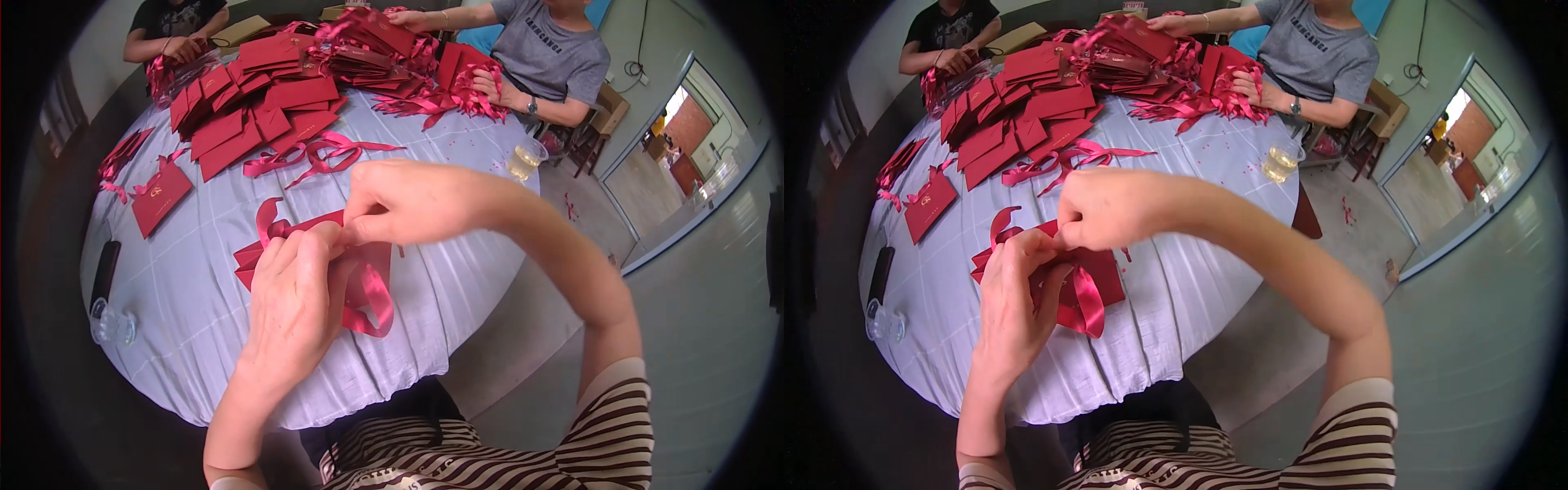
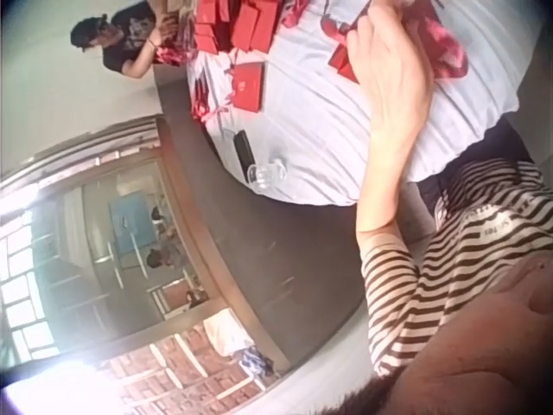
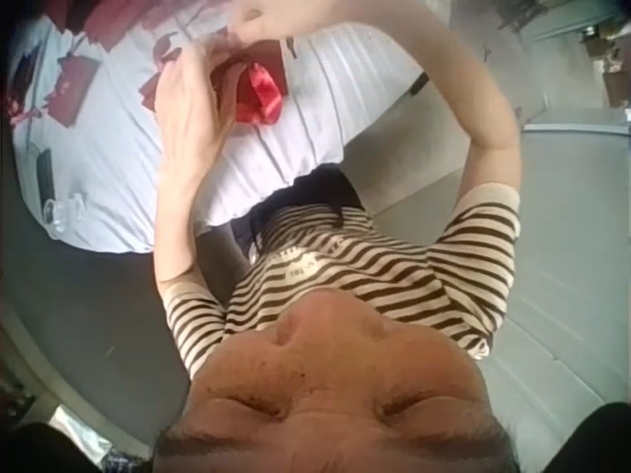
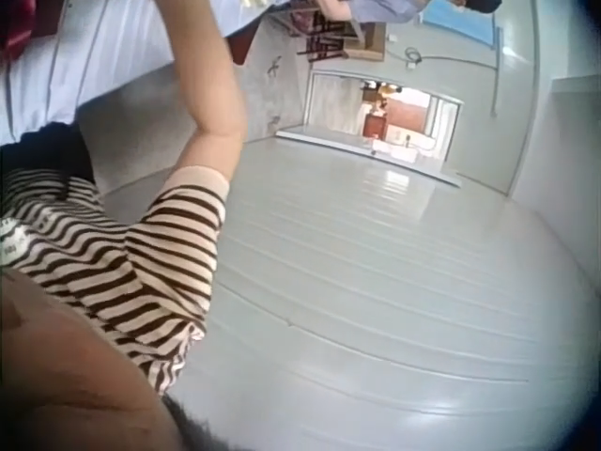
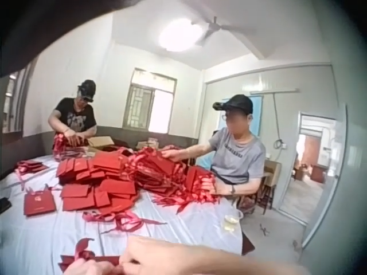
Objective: The person assembles paper gift bags by threading ribbon handles through slits on each bag by hand.
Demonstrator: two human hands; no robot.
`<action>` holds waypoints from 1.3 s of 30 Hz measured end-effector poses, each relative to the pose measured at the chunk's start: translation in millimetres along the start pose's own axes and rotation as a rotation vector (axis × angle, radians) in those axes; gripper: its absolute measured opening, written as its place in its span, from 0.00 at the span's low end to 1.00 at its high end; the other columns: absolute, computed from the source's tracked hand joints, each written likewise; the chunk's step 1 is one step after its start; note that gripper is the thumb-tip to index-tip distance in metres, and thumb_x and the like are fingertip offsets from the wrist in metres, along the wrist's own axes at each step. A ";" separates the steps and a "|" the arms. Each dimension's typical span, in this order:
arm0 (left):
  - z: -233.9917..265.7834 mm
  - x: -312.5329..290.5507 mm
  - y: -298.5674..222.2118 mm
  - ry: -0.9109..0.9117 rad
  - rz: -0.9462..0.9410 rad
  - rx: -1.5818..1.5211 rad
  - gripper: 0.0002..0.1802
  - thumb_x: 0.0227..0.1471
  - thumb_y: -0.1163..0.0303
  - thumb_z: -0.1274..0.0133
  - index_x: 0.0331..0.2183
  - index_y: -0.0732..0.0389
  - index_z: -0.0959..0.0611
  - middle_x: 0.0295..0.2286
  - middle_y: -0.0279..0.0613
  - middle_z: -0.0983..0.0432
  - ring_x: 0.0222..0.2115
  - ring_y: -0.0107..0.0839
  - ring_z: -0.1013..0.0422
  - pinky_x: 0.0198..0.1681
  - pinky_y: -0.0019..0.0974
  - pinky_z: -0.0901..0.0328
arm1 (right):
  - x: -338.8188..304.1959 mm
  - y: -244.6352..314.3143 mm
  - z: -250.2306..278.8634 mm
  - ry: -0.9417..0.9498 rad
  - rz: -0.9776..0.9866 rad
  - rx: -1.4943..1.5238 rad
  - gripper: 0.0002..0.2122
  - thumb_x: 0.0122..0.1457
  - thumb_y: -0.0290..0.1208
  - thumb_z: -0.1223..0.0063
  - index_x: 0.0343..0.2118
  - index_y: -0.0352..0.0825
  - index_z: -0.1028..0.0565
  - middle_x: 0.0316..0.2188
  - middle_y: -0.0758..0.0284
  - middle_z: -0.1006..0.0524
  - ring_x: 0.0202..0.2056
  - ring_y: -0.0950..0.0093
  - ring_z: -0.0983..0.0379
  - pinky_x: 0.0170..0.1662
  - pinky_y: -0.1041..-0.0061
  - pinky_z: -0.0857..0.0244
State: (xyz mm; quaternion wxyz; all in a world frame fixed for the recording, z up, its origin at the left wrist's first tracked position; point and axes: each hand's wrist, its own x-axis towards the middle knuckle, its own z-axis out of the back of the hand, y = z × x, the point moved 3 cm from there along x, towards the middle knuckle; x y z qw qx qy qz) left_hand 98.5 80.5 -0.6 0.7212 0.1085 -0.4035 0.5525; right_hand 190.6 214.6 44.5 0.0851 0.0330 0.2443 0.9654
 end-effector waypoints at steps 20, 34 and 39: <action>5.2 5.8 -1.6 -0.002 0.023 0.018 0.12 0.41 0.82 0.45 0.32 0.63 0.27 0.25 0.41 0.27 0.25 0.38 0.33 0.30 0.37 0.41 | 8.0 -28.4 -12.5 -0.088 -0.104 0.657 0.07 0.51 0.29 0.43 0.28 0.30 0.20 0.27 0.68 0.23 0.31 0.79 0.31 0.40 0.79 0.38; 2.5 5.4 -1.3 -0.010 0.057 0.003 0.11 0.44 0.83 0.47 0.33 0.64 0.26 0.24 0.40 0.28 0.24 0.37 0.35 0.30 0.36 0.43 | -2.3 -63.6 22.6 -0.437 0.113 1.298 0.18 0.61 0.36 0.50 0.49 0.31 0.31 0.39 0.70 0.26 0.36 0.83 0.33 0.40 0.80 0.37; 7.0 5.0 -6.3 0.015 0.062 0.034 0.11 0.44 0.79 0.44 0.34 0.63 0.25 0.25 0.39 0.28 0.24 0.36 0.36 0.32 0.37 0.44 | -16.8 -52.1 -27.0 -0.195 0.140 1.293 0.23 0.59 0.35 0.47 0.53 0.29 0.35 0.42 0.69 0.28 0.41 0.82 0.33 0.42 0.79 0.37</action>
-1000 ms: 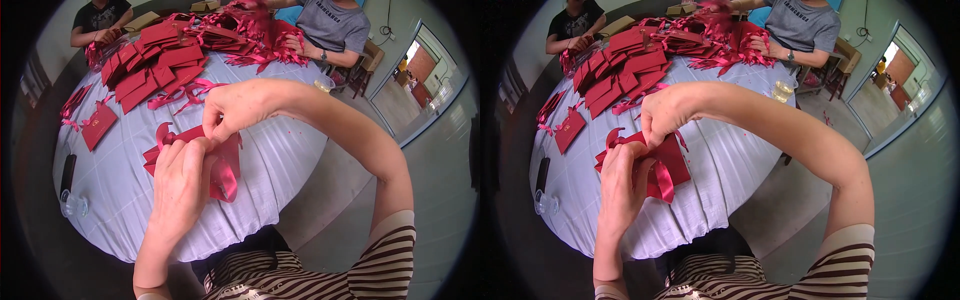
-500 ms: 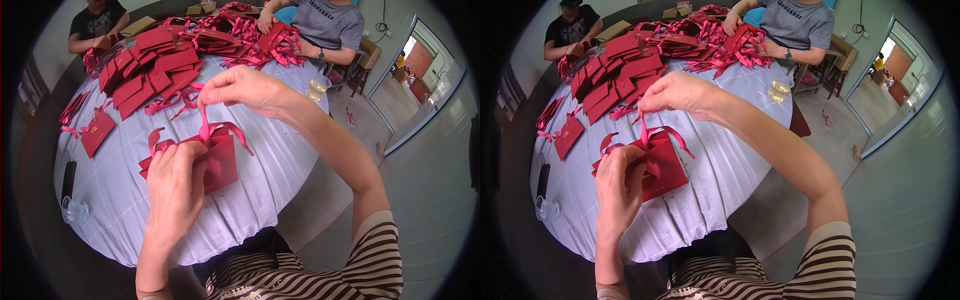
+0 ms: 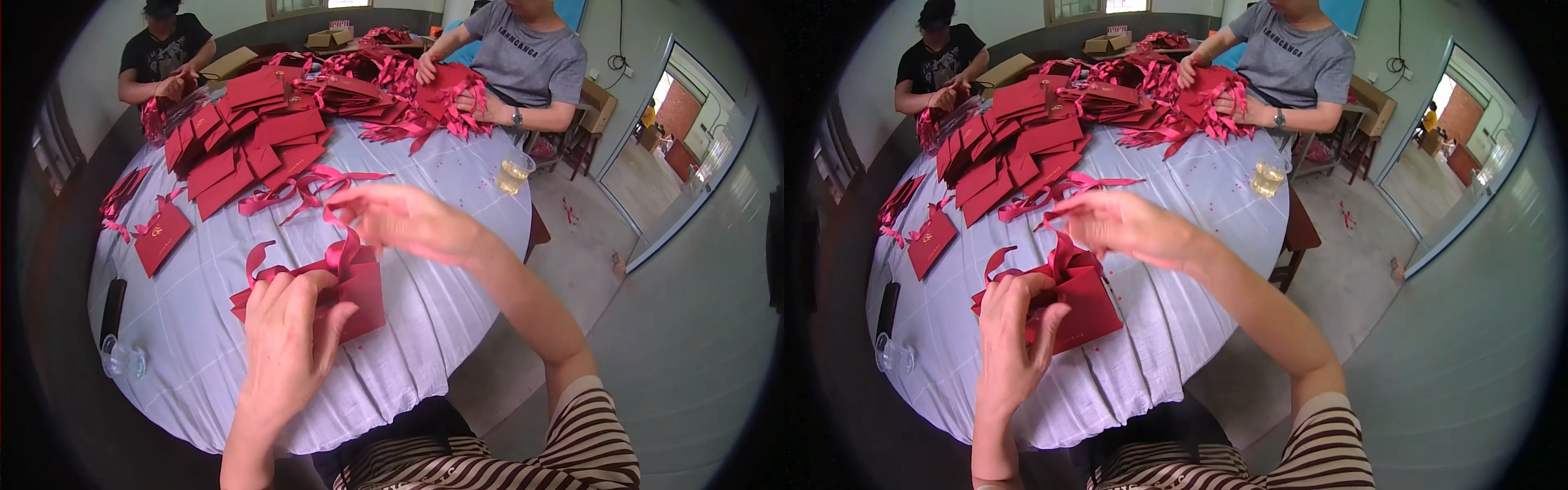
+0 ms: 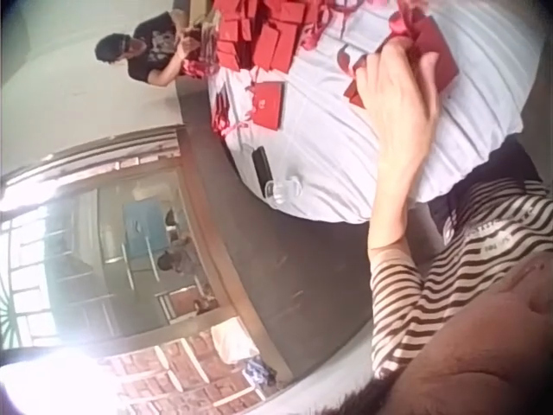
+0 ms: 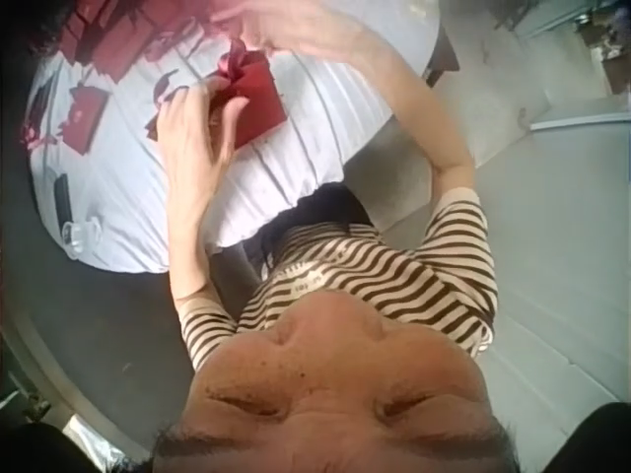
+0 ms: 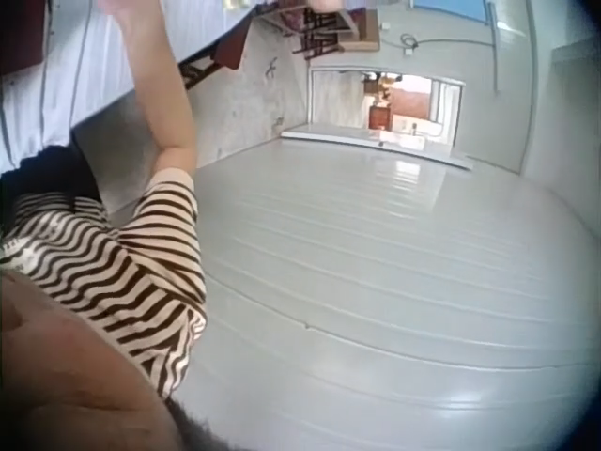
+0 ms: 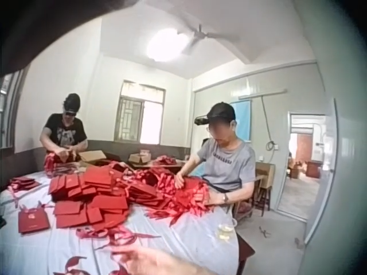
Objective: The person assembles paper gift bags by threading ribbon handles through slits on each bag by hand.
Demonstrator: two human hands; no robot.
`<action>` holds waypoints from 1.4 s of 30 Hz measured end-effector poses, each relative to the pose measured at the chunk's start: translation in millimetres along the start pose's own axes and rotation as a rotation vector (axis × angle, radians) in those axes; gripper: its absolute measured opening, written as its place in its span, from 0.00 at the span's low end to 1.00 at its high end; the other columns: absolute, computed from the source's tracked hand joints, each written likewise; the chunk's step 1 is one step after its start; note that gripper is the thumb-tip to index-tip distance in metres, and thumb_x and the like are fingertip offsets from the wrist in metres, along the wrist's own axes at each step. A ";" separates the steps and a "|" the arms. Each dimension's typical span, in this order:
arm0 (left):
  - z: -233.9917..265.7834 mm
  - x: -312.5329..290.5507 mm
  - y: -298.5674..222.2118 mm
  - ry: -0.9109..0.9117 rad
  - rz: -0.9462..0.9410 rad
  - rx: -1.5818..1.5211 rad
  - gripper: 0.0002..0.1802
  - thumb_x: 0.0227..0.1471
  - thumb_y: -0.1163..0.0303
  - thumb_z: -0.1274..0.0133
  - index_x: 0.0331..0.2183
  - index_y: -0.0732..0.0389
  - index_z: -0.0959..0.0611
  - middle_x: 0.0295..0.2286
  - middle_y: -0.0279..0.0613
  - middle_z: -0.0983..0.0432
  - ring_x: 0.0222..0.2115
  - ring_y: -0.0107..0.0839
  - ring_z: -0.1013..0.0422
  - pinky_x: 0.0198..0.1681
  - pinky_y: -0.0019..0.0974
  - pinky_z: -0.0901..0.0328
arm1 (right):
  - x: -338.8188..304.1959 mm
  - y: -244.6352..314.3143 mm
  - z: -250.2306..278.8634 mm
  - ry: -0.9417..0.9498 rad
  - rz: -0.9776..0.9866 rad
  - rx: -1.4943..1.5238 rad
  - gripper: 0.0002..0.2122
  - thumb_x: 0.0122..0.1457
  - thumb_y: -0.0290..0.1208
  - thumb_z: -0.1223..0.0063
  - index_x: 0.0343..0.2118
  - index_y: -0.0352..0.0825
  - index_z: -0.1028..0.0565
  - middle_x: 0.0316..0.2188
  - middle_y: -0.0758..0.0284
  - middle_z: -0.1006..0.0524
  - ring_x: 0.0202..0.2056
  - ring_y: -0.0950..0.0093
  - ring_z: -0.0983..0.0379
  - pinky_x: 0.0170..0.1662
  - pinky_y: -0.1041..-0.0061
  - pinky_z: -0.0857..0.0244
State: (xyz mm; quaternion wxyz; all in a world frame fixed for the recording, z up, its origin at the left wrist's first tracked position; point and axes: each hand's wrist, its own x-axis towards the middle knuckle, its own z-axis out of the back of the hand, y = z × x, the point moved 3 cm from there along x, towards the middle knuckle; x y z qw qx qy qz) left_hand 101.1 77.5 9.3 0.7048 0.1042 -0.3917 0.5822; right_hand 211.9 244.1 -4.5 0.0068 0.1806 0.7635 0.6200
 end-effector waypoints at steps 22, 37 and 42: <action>-4.2 -2.9 -3.8 0.008 -0.202 0.062 0.20 0.41 0.78 0.42 0.40 0.63 0.26 0.24 0.33 0.27 0.23 0.32 0.35 0.30 0.33 0.46 | 11.2 47.3 -12.5 0.040 -0.030 -0.543 0.12 0.54 0.23 0.48 0.42 0.29 0.25 0.31 0.73 0.24 0.28 0.87 0.32 0.35 0.86 0.37; 0.1 -0.1 -4.2 0.057 -0.028 -0.034 0.23 0.43 0.75 0.42 0.43 0.66 0.28 0.22 0.38 0.29 0.23 0.35 0.35 0.32 0.37 0.44 | -2.8 70.3 -63.5 0.156 0.456 -1.118 0.10 0.44 0.16 0.46 0.32 0.33 0.22 0.29 0.68 0.24 0.33 0.73 0.33 0.39 0.74 0.37; 2.0 0.5 -0.8 0.057 -0.023 -0.053 0.21 0.43 0.75 0.42 0.42 0.65 0.26 0.21 0.39 0.30 0.23 0.37 0.36 0.33 0.38 0.44 | -2.0 70.5 -56.8 0.047 0.381 -0.963 0.06 0.49 0.19 0.42 0.31 0.32 0.21 0.29 0.67 0.23 0.33 0.76 0.30 0.38 0.77 0.37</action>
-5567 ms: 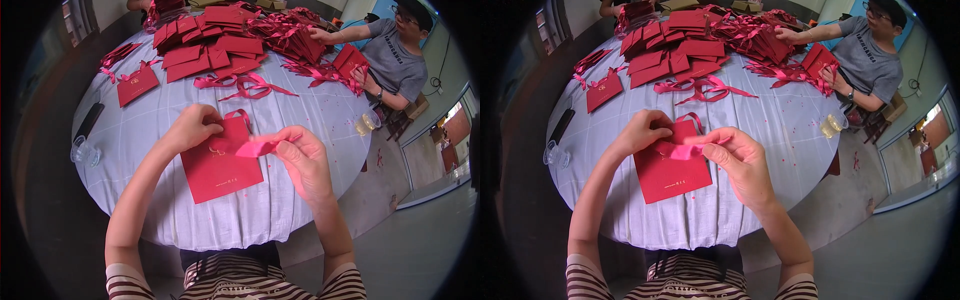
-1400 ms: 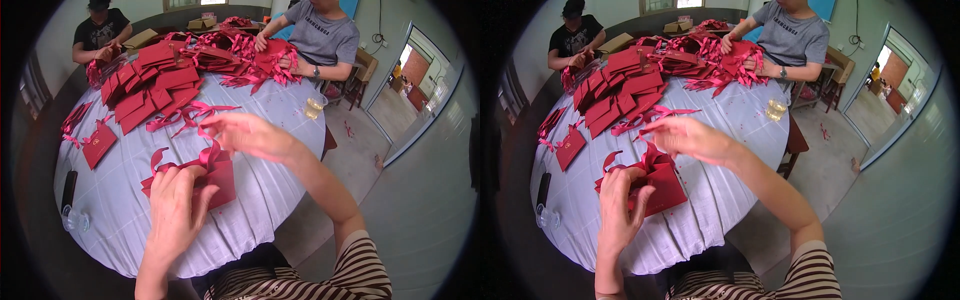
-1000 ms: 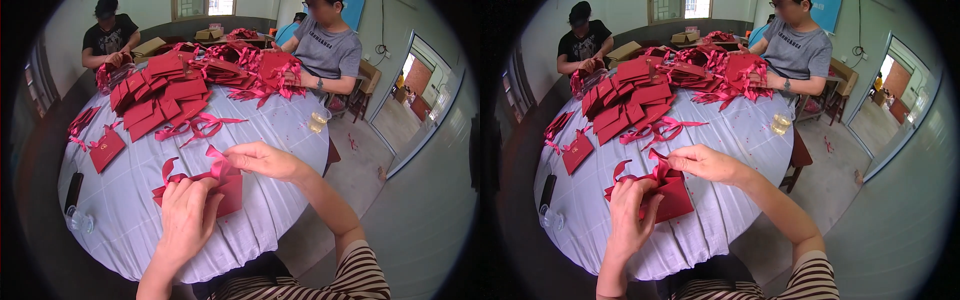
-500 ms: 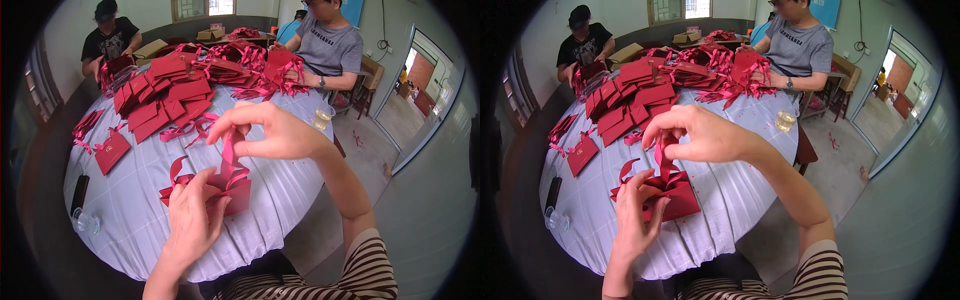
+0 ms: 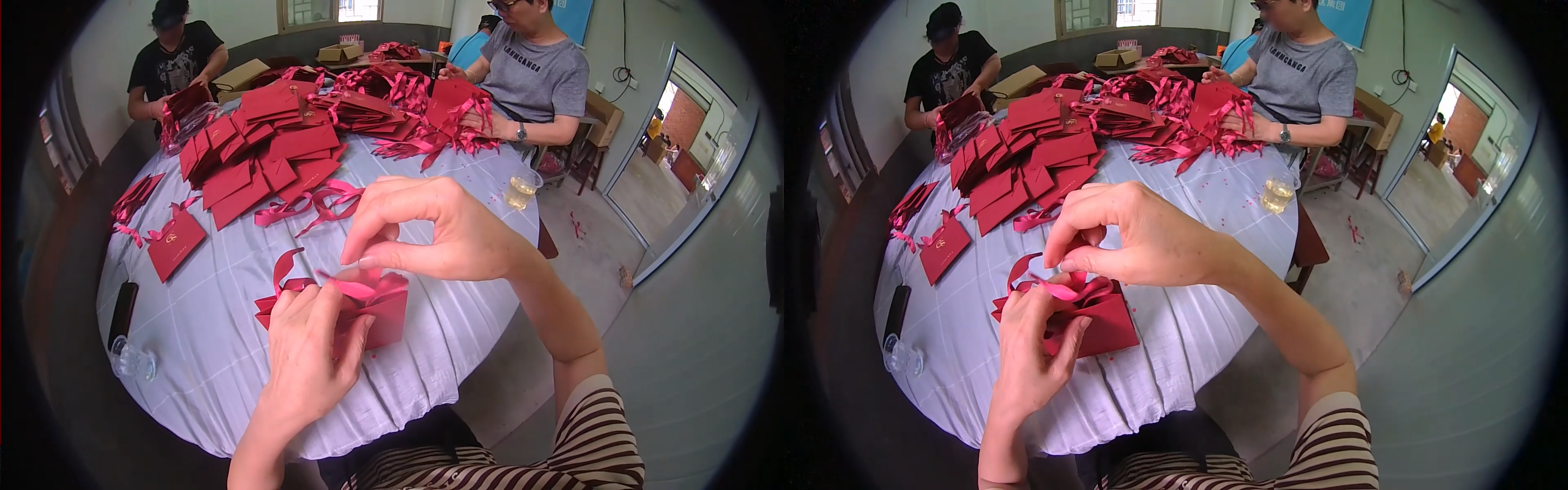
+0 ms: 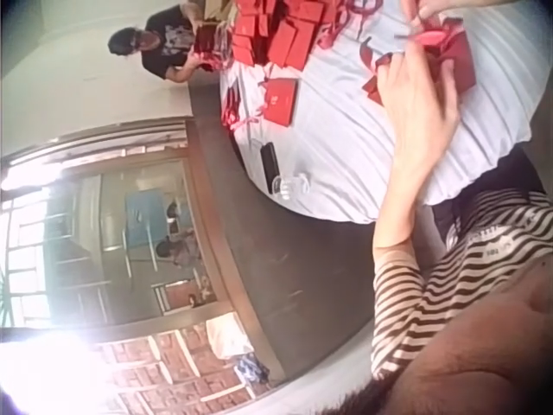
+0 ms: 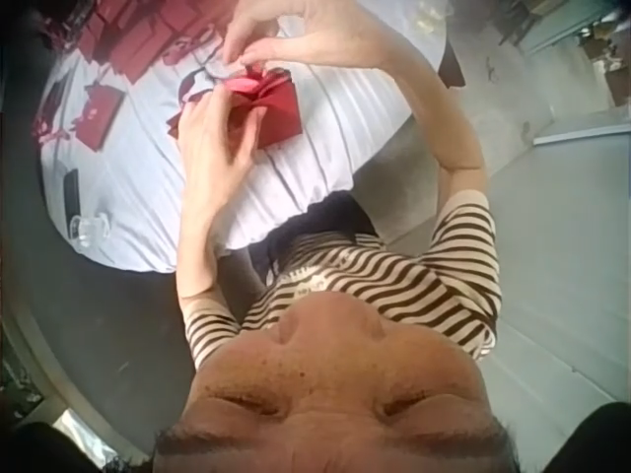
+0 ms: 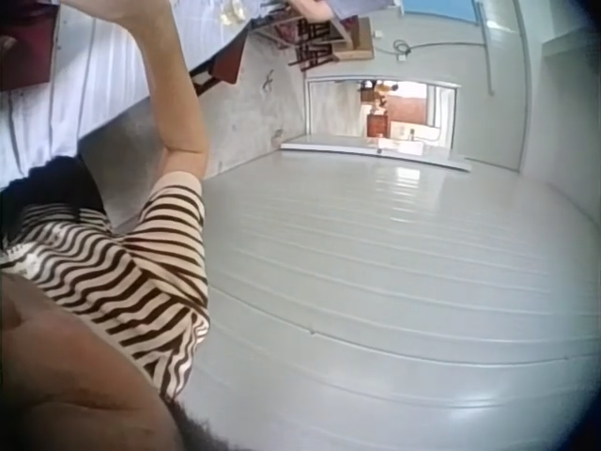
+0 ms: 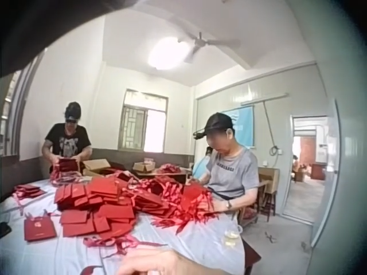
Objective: The person assembles paper gift bags by threading ribbon handles through slits on each bag by hand.
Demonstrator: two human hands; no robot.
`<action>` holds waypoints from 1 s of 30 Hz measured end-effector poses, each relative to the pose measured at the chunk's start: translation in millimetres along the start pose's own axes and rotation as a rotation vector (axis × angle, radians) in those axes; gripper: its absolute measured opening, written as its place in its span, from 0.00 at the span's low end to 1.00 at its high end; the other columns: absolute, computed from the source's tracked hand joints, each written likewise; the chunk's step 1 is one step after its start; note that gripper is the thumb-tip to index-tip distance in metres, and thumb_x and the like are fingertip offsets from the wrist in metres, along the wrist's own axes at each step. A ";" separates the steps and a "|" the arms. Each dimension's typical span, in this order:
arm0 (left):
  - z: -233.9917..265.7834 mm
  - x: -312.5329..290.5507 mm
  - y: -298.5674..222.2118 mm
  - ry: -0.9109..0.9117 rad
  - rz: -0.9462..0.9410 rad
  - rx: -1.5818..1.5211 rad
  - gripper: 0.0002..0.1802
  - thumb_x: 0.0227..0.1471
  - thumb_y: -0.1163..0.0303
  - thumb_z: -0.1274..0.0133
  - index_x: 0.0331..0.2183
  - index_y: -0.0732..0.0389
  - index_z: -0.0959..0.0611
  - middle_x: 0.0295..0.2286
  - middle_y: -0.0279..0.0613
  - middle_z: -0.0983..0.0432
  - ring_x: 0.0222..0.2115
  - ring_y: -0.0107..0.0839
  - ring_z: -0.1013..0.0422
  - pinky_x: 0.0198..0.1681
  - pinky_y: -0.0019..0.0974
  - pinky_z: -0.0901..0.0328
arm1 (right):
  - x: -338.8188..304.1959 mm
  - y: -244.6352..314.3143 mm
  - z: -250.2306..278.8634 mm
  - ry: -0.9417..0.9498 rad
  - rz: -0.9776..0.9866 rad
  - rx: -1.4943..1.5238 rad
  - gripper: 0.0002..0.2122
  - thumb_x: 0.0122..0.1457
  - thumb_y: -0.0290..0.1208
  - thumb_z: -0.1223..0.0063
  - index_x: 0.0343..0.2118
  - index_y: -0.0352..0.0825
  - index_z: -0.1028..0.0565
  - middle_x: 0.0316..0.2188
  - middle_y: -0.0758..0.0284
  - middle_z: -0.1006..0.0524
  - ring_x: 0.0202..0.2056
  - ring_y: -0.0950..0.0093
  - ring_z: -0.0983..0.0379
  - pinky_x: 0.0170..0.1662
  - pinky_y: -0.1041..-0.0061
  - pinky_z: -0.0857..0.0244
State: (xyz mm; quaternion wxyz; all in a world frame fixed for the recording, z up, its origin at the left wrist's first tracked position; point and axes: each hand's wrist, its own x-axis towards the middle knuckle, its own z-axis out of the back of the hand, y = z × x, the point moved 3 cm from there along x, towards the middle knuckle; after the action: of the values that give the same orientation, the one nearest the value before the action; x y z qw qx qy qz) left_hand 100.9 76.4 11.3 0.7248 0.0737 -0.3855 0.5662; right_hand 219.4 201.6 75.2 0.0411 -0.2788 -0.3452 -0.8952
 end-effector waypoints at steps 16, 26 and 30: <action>-5.0 -5.8 -0.8 -0.170 -0.008 -0.055 0.25 0.39 0.79 0.41 0.43 0.66 0.29 0.23 0.37 0.26 0.22 0.34 0.34 0.31 0.35 0.45 | -11.9 -12.7 -5.8 -0.156 -0.524 0.377 0.10 0.56 0.23 0.48 0.40 0.29 0.30 0.27 0.70 0.26 0.20 0.88 0.36 0.23 0.88 0.42; -4.5 2.3 -3.9 -0.032 -0.198 0.118 0.24 0.38 0.79 0.42 0.43 0.63 0.24 0.20 0.34 0.31 0.21 0.30 0.37 0.29 0.32 0.46 | 1.3 -23.6 -14.0 -0.040 -0.600 0.806 0.10 0.57 0.23 0.50 0.41 0.27 0.30 0.30 0.66 0.25 0.14 0.89 0.41 0.15 0.89 0.50; -4.8 1.8 -3.8 -0.085 -0.179 0.060 0.25 0.37 0.79 0.42 0.43 0.64 0.24 0.20 0.34 0.32 0.21 0.30 0.38 0.30 0.33 0.45 | -2.3 -22.1 -7.5 0.023 -0.539 0.913 0.12 0.58 0.23 0.53 0.44 0.26 0.30 0.39 0.58 0.23 0.12 0.92 0.44 0.14 0.91 0.52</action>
State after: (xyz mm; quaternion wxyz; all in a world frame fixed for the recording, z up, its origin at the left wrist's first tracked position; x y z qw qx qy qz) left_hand 106.7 79.1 10.4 0.7530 0.1534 -0.3905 0.5069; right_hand 211.9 213.3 56.3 -0.0693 -0.1240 -0.7588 -0.6356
